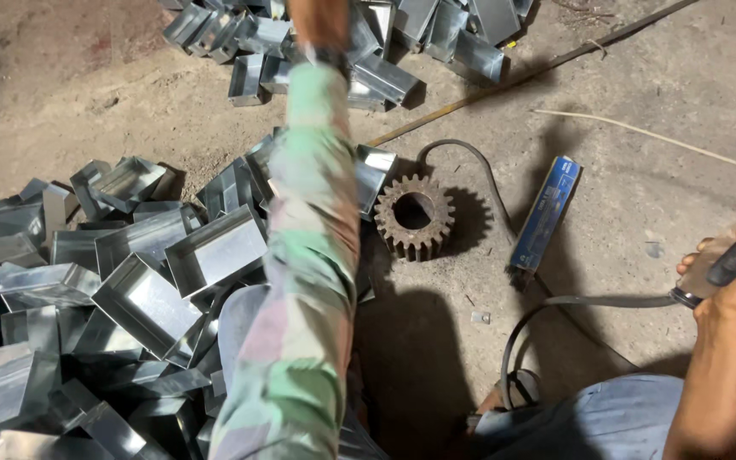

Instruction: The person sits on the floor and welds the edges of small metal trays. They use a welding electrode to join the metal pieces together, resulting in bright flashes and sparks, and then move the finished pieces aside.

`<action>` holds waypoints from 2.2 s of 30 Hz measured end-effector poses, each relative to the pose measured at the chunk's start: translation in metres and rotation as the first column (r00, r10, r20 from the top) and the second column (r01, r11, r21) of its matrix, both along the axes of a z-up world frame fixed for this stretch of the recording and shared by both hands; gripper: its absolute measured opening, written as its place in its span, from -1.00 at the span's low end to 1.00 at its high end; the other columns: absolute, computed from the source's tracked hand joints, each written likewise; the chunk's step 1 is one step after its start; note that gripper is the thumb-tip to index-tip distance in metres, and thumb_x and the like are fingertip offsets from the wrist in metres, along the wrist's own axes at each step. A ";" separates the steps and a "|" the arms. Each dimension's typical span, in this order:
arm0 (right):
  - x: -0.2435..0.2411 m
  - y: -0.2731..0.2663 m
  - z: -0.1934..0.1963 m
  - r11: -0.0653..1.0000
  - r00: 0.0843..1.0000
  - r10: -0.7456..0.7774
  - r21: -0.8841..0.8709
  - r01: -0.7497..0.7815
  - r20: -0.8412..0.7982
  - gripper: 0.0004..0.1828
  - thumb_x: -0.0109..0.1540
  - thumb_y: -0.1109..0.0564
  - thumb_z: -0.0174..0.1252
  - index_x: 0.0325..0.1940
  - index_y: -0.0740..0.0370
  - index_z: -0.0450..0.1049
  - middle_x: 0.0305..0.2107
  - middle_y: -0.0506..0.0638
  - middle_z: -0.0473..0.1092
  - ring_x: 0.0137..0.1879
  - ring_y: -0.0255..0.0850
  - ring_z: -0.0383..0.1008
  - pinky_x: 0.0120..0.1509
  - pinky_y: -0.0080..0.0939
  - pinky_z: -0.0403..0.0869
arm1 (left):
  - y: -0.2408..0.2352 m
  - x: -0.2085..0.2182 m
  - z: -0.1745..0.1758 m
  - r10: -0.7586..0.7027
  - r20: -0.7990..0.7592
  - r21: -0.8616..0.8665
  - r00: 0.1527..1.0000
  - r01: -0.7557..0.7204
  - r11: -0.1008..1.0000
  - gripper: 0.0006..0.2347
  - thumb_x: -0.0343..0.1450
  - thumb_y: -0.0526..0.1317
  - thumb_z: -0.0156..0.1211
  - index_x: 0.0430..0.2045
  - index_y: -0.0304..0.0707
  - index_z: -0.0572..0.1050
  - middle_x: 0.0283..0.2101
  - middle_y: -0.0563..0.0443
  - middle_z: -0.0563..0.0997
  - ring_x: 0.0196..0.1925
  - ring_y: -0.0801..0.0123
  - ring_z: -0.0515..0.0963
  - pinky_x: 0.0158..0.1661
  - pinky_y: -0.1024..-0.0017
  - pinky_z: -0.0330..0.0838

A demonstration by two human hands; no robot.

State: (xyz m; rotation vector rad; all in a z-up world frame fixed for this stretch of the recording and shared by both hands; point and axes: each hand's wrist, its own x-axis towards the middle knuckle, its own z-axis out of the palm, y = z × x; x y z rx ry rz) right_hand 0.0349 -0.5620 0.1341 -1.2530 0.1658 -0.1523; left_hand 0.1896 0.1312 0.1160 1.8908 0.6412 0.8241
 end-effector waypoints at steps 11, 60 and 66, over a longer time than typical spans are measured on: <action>-0.041 0.072 0.073 0.994 0.977 0.028 -0.107 -0.005 0.213 -0.84 0.30 0.14 0.03 -0.14 0.27 0.25 -0.48 0.16 0.32 -0.48 -0.05 0.35 -0.38 -0.03 0.47 | 0.065 -0.115 -0.062 0.301 -0.186 0.832 0.935 -0.013 0.555 -0.27 0.19 0.27 0.34 -0.01 -0.45 0.42 -0.05 -0.58 0.53 0.08 -0.40 0.52 0.04 -0.18 0.40; -0.097 0.122 0.093 0.938 0.997 0.061 -0.343 -0.042 0.043 -0.79 0.21 0.19 0.14 -0.10 0.28 0.37 -0.45 -0.01 0.35 -0.52 -0.25 0.38 -0.44 -0.25 0.44 | -0.102 -0.174 -0.203 0.412 0.265 -0.862 0.872 0.023 0.506 -0.69 0.38 -0.26 0.25 -0.03 -0.09 0.34 -0.22 0.06 0.57 -0.42 0.47 0.48 -0.54 0.50 0.27; -0.094 0.131 0.092 0.926 0.998 0.061 -0.374 -0.043 0.035 -0.78 0.22 0.18 0.16 -0.10 0.30 0.36 -0.45 0.00 0.38 -0.51 -0.28 0.40 -0.45 -0.28 0.45 | -0.091 -0.220 -0.173 0.572 0.219 -0.868 0.790 -0.111 0.485 -0.73 0.39 -0.34 0.11 -0.04 -0.15 0.32 -0.18 0.08 0.51 -0.33 0.41 0.54 -0.43 0.47 0.42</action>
